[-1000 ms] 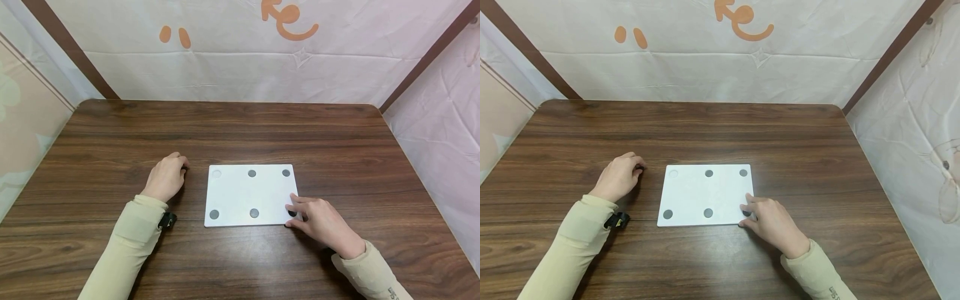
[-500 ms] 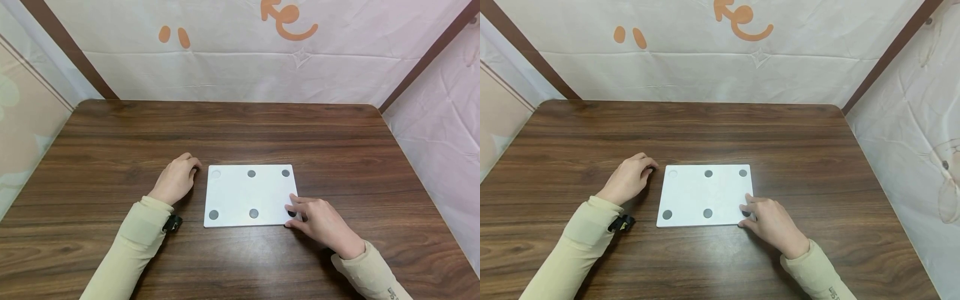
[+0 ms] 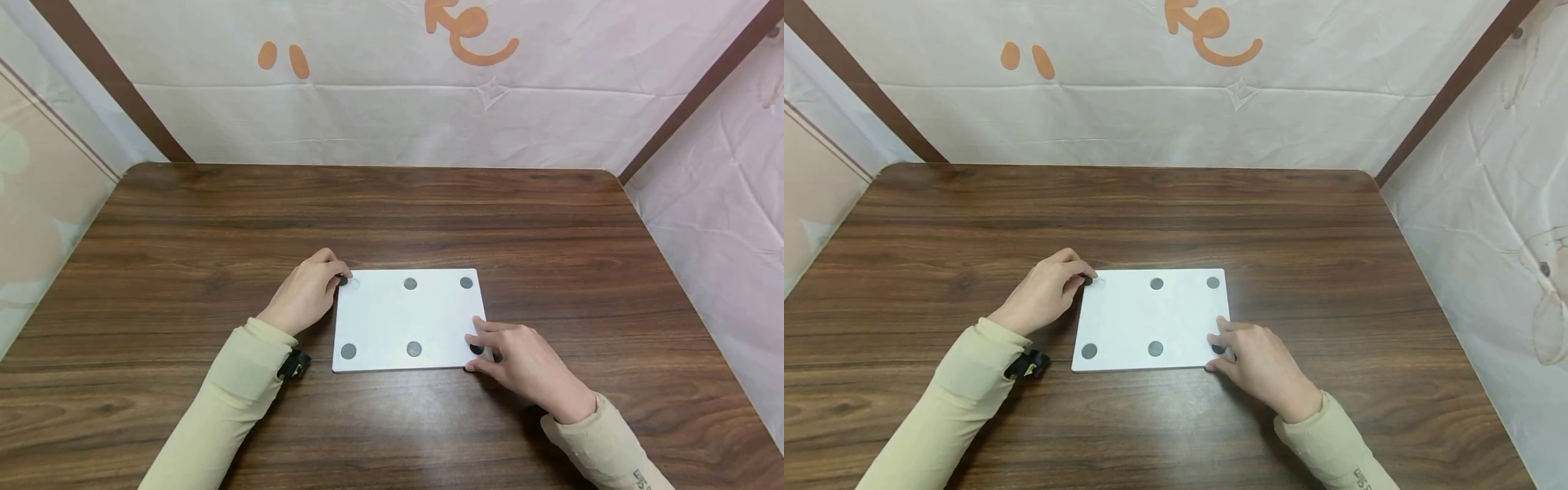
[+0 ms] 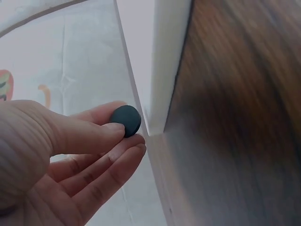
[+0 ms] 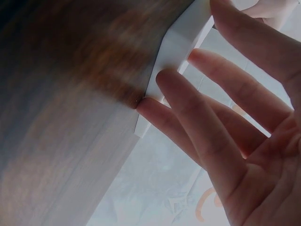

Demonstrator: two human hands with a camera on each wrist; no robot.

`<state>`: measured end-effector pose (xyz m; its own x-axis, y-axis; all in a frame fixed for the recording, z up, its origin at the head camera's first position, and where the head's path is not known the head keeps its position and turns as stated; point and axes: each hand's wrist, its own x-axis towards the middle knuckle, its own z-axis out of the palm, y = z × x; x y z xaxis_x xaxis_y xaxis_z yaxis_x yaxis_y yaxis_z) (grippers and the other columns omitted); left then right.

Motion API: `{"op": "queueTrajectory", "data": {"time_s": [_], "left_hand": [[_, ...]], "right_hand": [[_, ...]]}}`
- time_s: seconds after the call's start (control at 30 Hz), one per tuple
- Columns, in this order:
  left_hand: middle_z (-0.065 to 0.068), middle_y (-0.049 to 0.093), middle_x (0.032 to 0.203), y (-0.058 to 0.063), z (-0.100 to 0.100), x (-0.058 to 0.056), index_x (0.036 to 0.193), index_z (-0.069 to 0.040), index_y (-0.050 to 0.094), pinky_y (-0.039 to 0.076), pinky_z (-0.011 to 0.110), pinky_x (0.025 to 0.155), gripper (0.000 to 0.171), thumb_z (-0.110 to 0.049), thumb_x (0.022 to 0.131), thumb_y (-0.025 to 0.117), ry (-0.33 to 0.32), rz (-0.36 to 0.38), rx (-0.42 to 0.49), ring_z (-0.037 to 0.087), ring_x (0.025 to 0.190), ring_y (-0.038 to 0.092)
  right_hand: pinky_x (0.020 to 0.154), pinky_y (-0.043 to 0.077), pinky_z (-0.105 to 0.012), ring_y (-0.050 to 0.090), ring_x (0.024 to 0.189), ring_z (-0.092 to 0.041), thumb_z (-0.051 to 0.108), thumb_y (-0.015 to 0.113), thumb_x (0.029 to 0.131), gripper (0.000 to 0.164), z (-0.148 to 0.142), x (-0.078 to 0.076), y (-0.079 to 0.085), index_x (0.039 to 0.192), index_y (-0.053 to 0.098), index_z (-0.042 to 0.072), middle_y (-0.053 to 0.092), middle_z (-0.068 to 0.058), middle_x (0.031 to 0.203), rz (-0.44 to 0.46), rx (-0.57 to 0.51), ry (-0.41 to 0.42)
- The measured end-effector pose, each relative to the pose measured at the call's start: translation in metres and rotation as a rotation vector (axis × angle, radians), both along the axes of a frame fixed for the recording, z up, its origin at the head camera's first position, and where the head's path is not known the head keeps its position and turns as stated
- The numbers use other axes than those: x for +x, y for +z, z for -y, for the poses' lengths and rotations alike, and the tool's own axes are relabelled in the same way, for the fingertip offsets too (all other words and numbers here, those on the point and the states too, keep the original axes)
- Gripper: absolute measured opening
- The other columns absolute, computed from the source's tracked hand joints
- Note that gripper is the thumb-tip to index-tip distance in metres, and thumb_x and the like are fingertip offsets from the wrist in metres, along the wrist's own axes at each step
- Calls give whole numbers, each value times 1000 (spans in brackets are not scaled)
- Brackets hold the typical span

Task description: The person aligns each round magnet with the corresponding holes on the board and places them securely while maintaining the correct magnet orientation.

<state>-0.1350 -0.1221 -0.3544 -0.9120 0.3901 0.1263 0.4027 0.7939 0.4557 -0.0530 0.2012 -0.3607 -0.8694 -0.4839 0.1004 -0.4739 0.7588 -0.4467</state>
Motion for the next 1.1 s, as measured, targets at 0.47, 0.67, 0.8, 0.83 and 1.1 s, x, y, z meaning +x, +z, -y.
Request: {"op": "queueTrajectory", "data": {"time_s": [0.47, 0.67, 0.8, 0.83, 1.1], "left_hand": [[9, 63, 94, -1, -12, -2, 99, -4, 70, 51, 39, 72, 19, 6, 89, 57, -36, 17, -44, 27, 82, 64], [9, 65, 92, -1, -13, -3, 98, -3, 68, 52, 38, 71, 16, 5, 89, 58, -30, 0, -36, 26, 80, 65], [9, 66, 92, -1, -14, -4, 97, -3, 65, 52, 39, 72, 13, 4, 89, 59, -10, 5, -37, 25, 82, 65], [9, 66, 92, -1, -14, -4, 96, -3, 65, 52, 39, 72, 12, 4, 89, 59, -6, 5, -36, 25, 82, 64], [7, 66, 84, -2, -14, -5, 86, -3, 67, 52, 39, 71, 14, 9, 85, 59, -1, 5, -17, 24, 78, 64]], "right_hand": [[49, 37, -15, 40, 53, 8, 20, 82, 75, 34, 0, 0, -1, 105, 74, 6, 65, -22, 118, 1, -13, 2], [50, 37, -15, 39, 53, 8, 20, 82, 74, 34, 0, 0, -1, 104, 75, 6, 66, -22, 117, -9, -8, 3], [49, 37, -15, 39, 53, 8, 20, 83, 74, 34, 0, 0, -1, 104, 75, 6, 66, -21, 117, -15, -10, 3], [49, 37, -15, 40, 53, 8, 20, 83, 74, 34, 0, 0, -1, 104, 75, 6, 66, -21, 117, -16, -11, 3], [49, 36, -14, 37, 52, 8, 21, 83, 73, 35, 0, 0, -1, 104, 75, 6, 66, -22, 117, -17, -9, 2]]}}
